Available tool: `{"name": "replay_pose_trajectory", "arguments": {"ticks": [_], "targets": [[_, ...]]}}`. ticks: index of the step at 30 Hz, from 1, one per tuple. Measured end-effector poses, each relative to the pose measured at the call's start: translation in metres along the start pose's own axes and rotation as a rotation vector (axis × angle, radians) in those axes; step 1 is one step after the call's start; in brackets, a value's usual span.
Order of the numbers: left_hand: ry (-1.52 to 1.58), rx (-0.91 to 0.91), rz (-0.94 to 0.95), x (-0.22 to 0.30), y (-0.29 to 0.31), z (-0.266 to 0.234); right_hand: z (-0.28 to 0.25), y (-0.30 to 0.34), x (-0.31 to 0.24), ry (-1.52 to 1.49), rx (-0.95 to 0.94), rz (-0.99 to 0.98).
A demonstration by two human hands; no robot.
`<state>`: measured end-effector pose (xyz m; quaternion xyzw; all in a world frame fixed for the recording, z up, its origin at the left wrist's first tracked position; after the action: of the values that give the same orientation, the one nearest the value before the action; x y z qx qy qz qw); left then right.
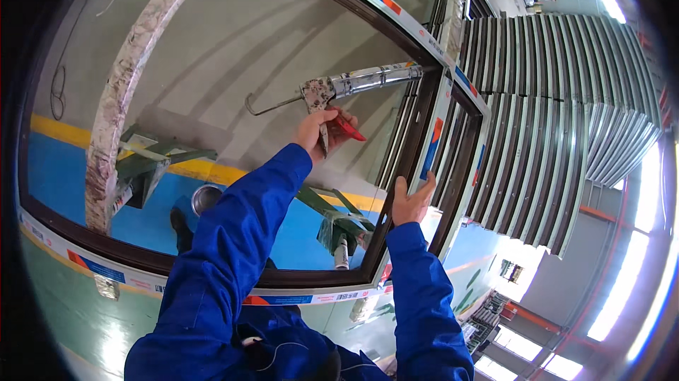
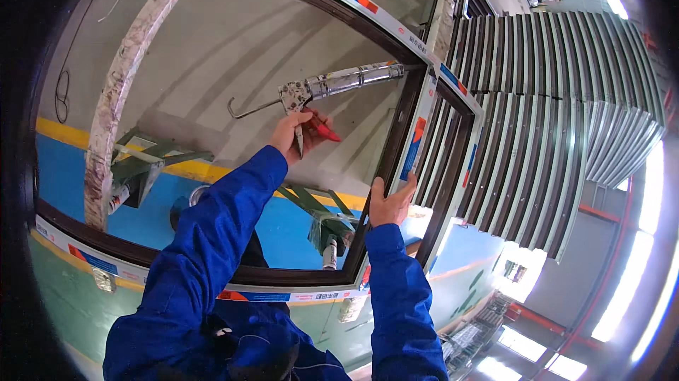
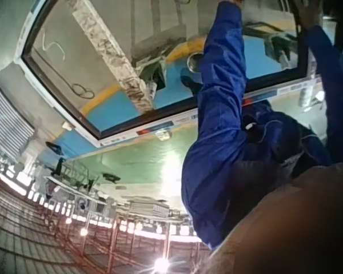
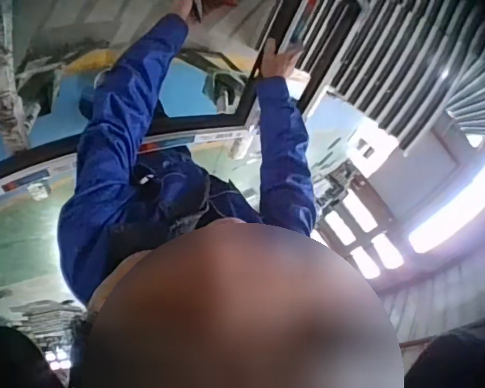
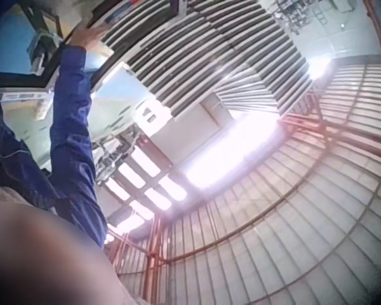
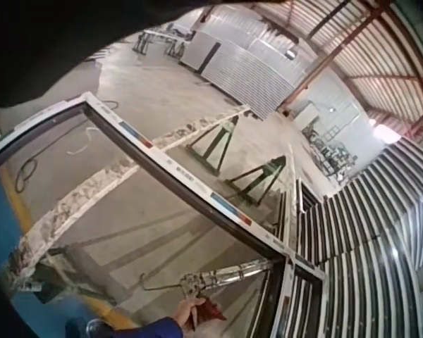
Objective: Applying and smoothing sealant along the edges of a metal window frame.
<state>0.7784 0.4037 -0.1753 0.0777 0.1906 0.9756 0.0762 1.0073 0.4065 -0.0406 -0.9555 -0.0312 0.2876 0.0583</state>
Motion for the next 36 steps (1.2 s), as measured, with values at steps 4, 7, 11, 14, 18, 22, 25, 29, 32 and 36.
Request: {"name": "replay_pose_trajectory", "arguments": {"ticks": [4, 7, 11, 14, 18, 22, 25, 29, 32, 36], "targets": [[0.000, 0.012, -0.003, -0.010, -0.005, -0.013, 0.003, -0.002, -0.001, -0.019, 0.007, 0.001], [0.008, -0.018, -0.015, -0.016, -0.004, -0.015, 0.001, -0.002, 0.002, -0.007, 0.015, 0.029], [0.006, -0.058, -0.042, -0.015, -0.002, -0.017, 0.003, 0.000, -0.005, -0.014, 0.009, -0.020], [0.022, -0.096, -0.035, -0.016, 0.000, -0.011, -0.001, 0.000, -0.007, -0.016, 0.002, -0.018], [0.023, -0.047, -0.032, -0.016, -0.002, -0.017, 0.002, 0.001, -0.007, -0.046, 0.008, -0.036], [0.051, -0.053, -0.054, -0.019, -0.006, -0.018, 0.001, 0.001, -0.004, -0.027, 0.002, -0.018], [0.062, -0.009, -0.047, -0.018, -0.008, -0.018, 0.001, 0.000, -0.006, -0.054, 0.009, -0.005], [0.101, 0.003, -0.017, -0.019, -0.011, -0.020, 0.003, 0.000, -0.008, -0.047, -0.003, 0.009], [0.061, 0.027, -0.004, -0.018, -0.008, -0.014, 0.002, -0.001, -0.006, -0.051, -0.004, 0.026], [-0.007, 0.083, 0.007, -0.011, 0.000, -0.005, 0.001, 0.000, -0.006, -0.063, -0.002, 0.017]]}}
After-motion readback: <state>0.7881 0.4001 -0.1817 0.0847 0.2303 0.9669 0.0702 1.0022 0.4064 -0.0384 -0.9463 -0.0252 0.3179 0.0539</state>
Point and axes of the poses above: each hand's wrist, its own y-axis away from the middle knuckle, its own z-axis out of the palm, x = y × z, the point moved 5 cm from there along -y, towards the middle knuckle, and after that the axes turned 15 degrees about -y, right-handed, at the moved point
